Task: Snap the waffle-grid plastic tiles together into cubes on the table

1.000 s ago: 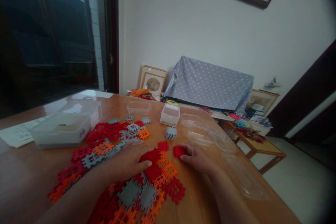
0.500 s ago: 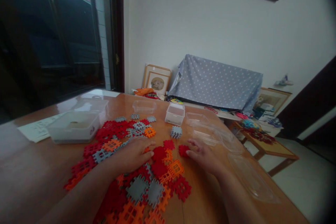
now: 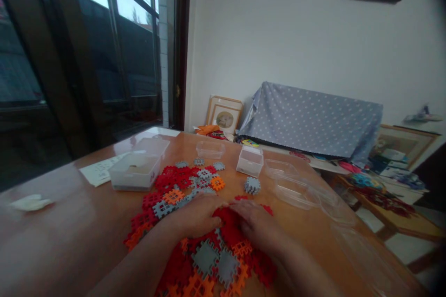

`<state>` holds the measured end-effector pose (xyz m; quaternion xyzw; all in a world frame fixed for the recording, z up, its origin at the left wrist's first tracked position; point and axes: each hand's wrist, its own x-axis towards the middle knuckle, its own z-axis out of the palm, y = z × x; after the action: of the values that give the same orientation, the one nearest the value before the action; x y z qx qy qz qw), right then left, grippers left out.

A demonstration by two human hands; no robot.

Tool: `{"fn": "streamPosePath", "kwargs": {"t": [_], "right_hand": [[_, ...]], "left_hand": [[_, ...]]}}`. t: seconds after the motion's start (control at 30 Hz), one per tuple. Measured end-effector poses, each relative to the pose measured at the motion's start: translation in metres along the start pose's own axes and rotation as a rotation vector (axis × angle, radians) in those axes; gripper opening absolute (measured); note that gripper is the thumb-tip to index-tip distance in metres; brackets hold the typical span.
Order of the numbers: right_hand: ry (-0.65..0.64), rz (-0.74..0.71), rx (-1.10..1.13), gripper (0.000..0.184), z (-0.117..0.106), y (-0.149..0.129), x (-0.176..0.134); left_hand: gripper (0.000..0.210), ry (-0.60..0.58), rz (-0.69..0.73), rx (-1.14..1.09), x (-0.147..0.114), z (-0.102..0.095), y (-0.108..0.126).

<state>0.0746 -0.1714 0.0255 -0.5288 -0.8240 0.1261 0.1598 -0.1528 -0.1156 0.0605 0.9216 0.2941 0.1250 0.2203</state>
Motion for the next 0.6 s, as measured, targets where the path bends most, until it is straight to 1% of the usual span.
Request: {"fn": "streamPosePath", "kwargs": {"t": [0.07, 0.13, 0.2, 0.3, 0.4, 0.47, 0.6], "right_hand": [[0.025, -0.01, 0.035, 0.053, 0.001, -0.004, 0.003], [0.053, -0.003, 0.087, 0.041, 0.003, -0.007, 0.006], [0.083, 0.019, 0.153, 0.036, 0.005, -0.007, 0.009], [0.132, 0.051, 0.306, 0.031, 0.01, -0.006, 0.014], [0.181, 0.074, 0.525, 0.028, 0.014, -0.008, 0.018], [0.201, 0.095, 0.693, 0.03, 0.016, -0.01, 0.021], [0.16, 0.143, 1.026, 0.04, 0.023, -0.013, 0.026]], "left_hand": [[0.028, 0.004, -0.013, -0.003, -0.001, 0.001, -0.001], [0.032, 0.016, -0.022, -0.023, -0.002, 0.003, -0.004], [0.034, 0.034, -0.028, -0.063, -0.002, 0.004, -0.007], [0.031, 0.106, -0.052, -0.149, -0.001, 0.006, -0.011], [0.024, 0.177, -0.101, -0.244, 0.002, 0.007, -0.014], [0.023, 0.202, -0.128, -0.35, 0.005, 0.008, -0.017], [0.022, 0.22, -0.173, -0.575, 0.01, 0.01, -0.023]]}}
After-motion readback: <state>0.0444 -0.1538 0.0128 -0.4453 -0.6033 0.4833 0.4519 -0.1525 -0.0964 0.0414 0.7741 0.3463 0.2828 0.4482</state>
